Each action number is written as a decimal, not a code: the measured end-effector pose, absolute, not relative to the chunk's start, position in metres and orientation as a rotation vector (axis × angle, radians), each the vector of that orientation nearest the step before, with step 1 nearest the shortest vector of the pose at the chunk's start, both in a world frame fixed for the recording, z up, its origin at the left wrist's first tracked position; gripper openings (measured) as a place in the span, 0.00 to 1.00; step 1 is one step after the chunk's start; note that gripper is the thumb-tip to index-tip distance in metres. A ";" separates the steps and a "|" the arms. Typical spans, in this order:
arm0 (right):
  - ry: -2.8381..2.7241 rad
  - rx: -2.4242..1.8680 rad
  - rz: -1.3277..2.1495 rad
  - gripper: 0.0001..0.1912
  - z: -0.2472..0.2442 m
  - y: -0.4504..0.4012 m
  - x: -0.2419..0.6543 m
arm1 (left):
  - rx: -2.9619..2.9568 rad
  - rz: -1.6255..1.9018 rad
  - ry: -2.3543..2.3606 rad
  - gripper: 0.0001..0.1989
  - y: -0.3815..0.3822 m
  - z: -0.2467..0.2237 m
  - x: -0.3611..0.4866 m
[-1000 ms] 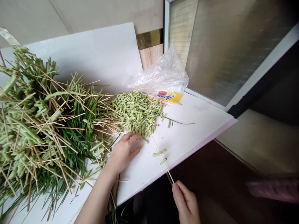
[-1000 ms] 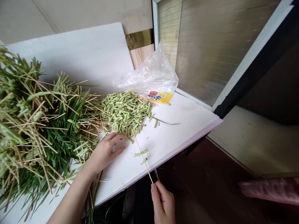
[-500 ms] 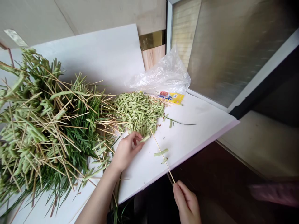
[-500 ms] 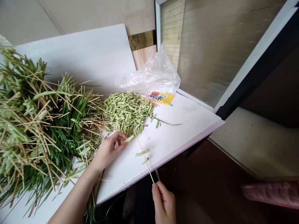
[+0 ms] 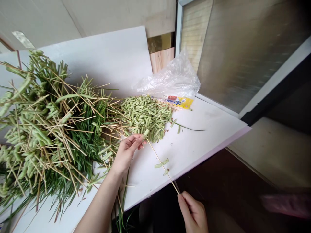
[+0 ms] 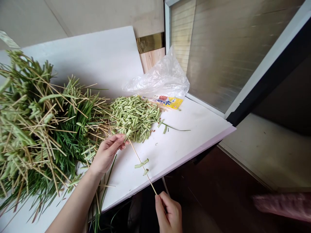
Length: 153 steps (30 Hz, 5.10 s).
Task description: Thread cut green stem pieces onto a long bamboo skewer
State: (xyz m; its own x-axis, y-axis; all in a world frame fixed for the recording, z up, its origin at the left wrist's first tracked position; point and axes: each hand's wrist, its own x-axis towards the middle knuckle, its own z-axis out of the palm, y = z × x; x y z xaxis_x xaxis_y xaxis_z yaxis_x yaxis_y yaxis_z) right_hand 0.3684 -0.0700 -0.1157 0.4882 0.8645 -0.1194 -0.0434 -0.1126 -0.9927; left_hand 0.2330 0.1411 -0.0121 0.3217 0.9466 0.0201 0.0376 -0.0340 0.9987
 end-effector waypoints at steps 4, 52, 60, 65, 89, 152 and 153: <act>-0.766 -1.491 0.934 0.25 -0.116 -0.071 0.369 | 1.419 0.948 0.980 0.14 0.141 -0.013 0.232; -0.674 -1.500 0.929 0.22 -0.119 -0.071 0.365 | 1.686 0.442 0.843 0.15 0.106 -0.019 0.259; -0.614 -1.503 0.979 0.22 -0.113 -0.071 0.367 | 2.262 0.642 1.260 0.12 0.131 -0.014 0.238; -0.611 -1.499 0.974 0.22 -0.116 -0.071 0.367 | 2.449 0.609 1.542 0.17 0.140 -0.025 0.232; -0.647 -1.477 0.948 0.23 -0.122 -0.072 0.367 | 2.798 0.299 1.725 0.16 0.139 -0.025 0.230; -0.829 -1.478 0.910 0.22 -0.125 -0.073 0.365 | 1.386 1.113 1.020 0.14 0.134 -0.011 0.242; -0.829 -1.477 0.912 0.22 -0.125 -0.073 0.365 | 1.385 1.110 1.022 0.14 0.134 -0.011 0.242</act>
